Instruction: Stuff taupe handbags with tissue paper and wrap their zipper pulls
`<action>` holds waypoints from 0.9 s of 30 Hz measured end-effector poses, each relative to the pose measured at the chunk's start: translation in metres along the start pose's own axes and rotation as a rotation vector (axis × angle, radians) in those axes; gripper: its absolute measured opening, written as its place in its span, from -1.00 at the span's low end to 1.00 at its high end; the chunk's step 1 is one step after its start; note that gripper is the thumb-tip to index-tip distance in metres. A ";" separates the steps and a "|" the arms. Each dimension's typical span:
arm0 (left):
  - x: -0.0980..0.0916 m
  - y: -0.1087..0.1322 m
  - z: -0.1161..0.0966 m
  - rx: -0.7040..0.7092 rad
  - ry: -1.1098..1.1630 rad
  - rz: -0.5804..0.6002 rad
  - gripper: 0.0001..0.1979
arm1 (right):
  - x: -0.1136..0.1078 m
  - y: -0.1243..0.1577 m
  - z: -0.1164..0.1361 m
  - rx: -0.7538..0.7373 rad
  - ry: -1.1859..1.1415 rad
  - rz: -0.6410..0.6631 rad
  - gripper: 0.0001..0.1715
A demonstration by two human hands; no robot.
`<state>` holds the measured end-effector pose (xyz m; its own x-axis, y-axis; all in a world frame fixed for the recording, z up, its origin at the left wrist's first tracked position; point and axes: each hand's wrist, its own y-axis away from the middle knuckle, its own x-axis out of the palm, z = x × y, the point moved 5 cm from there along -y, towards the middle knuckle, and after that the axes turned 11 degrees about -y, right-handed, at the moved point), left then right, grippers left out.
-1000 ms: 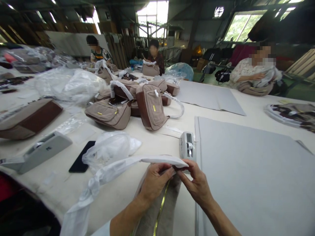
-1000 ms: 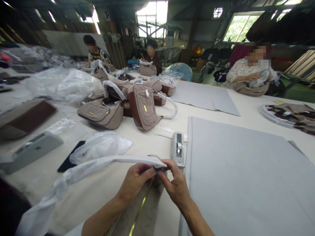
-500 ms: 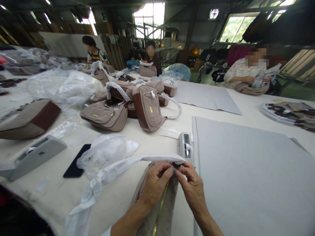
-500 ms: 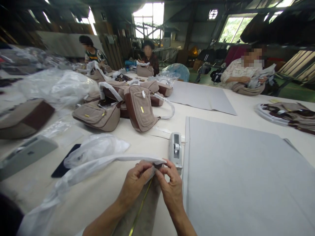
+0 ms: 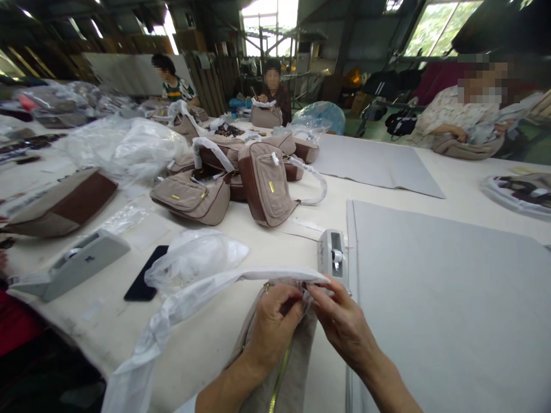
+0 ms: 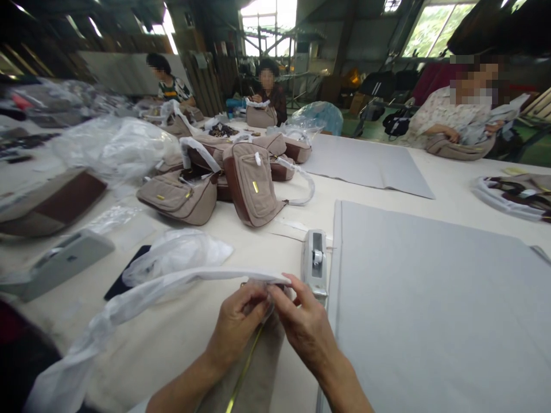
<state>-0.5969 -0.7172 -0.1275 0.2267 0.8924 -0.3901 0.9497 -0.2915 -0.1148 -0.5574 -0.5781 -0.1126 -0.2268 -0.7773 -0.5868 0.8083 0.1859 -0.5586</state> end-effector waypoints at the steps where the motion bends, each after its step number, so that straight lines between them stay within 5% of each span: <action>1: -0.002 0.000 -0.006 0.073 -0.047 -0.015 -0.89 | -0.003 -0.005 0.002 -0.015 0.053 0.066 -0.45; 5: -0.004 0.003 -0.017 0.201 -0.060 -0.047 -0.85 | -0.011 -0.023 0.008 -0.065 0.211 0.162 -0.52; 14: 0.017 0.011 0.033 -0.297 0.516 0.016 -0.83 | -0.008 -0.030 0.004 0.025 0.102 0.126 -0.74; 17: 0.011 0.008 0.030 -0.226 0.444 -0.069 -0.86 | -0.009 -0.027 0.006 0.035 0.068 0.128 -0.71; 23: -0.007 0.003 0.003 0.138 0.038 -0.152 -0.91 | -0.009 -0.037 0.008 0.001 0.026 0.203 -0.72; 27: -0.005 0.006 0.012 0.061 0.116 -0.157 -0.89 | -0.005 -0.043 0.000 0.051 -0.134 0.242 -0.78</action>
<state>-0.5949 -0.7272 -0.1370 0.1038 0.9612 -0.2557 0.9612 -0.1630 -0.2226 -0.5914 -0.5821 -0.0856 0.0473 -0.7868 -0.6153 0.8574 0.3481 -0.3791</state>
